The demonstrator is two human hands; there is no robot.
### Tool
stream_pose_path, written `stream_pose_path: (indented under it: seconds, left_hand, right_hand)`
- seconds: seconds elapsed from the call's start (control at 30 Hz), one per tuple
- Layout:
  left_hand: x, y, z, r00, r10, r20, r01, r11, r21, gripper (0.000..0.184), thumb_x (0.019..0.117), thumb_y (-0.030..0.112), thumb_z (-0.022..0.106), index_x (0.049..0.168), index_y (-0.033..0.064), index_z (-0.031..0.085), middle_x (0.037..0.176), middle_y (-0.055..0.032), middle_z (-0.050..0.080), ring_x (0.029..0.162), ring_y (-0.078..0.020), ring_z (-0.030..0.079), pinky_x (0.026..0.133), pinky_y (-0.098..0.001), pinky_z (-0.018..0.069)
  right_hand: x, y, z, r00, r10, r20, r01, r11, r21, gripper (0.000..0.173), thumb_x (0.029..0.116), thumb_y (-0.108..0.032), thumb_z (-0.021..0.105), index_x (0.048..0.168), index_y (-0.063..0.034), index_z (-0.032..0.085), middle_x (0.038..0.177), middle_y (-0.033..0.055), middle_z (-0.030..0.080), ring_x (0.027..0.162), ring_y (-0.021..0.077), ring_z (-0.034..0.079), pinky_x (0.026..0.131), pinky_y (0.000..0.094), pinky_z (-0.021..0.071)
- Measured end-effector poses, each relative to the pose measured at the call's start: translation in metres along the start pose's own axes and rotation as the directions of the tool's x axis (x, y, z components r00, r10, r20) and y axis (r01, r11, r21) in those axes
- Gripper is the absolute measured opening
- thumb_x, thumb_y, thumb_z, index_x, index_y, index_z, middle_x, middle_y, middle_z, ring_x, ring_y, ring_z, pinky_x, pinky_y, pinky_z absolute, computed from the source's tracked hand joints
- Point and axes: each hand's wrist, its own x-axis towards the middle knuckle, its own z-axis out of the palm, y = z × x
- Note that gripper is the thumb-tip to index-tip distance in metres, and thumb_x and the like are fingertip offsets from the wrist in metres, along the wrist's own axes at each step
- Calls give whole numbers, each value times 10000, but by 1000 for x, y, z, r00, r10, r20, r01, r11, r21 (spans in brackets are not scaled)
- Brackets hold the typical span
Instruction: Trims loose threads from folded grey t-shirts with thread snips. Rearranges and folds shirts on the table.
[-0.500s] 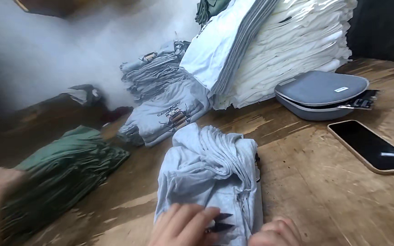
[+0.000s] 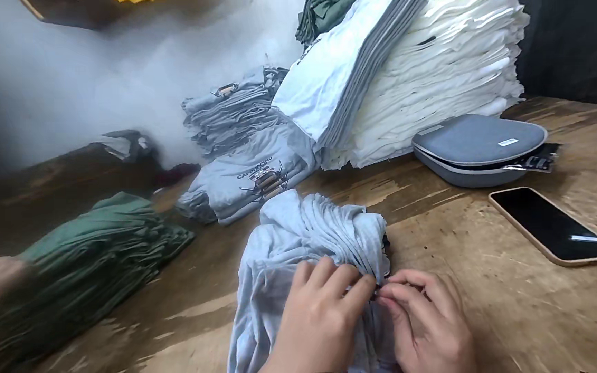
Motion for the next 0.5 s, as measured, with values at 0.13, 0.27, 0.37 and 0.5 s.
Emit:
stream_pose_path:
  seconds: [0.13,0.27,0.37,0.5]
  left_hand:
    - [-2,-4,-3,998,-31,55,38,993,-115,206,976,178,559,973,243,754,911,70,715,844,-166,640,718,-382,471]
    - [-16,-7,-46,940,-189,285,281,902,-327,291,924,252,731,1188,130,731,1039,-100,701,971,-278,666,836,-493,540]
    - [-31,-7,-65,867,-198,457,403,818,-411,383,812,232,849,1119,35,731,947,-174,666,860,-310,656,786,-504,550]
    - [-42,-5,-64,879,-248,408,441,748,-496,171,820,-46,660,932,18,773,901,-130,678,806,-179,657,712,-320,557]
  right_hand:
    - [-8,0,-9,998,23,62,-38,967,251,170,1002,-337,656,928,-200,724,1041,-24,674,1054,63,605,946,242,486]
    - [-20,-5,-33,970,-109,219,16,922,387,346,984,-416,616,794,-133,680,931,55,713,992,178,618,951,340,446]
    - [-28,-28,-33,971,-6,238,-54,967,248,437,881,-526,735,847,-95,674,916,118,702,919,242,633,882,382,483]
    - [-32,-51,-9,983,37,179,-72,979,192,290,878,-328,767,990,-82,664,961,129,695,934,247,641,914,398,472]
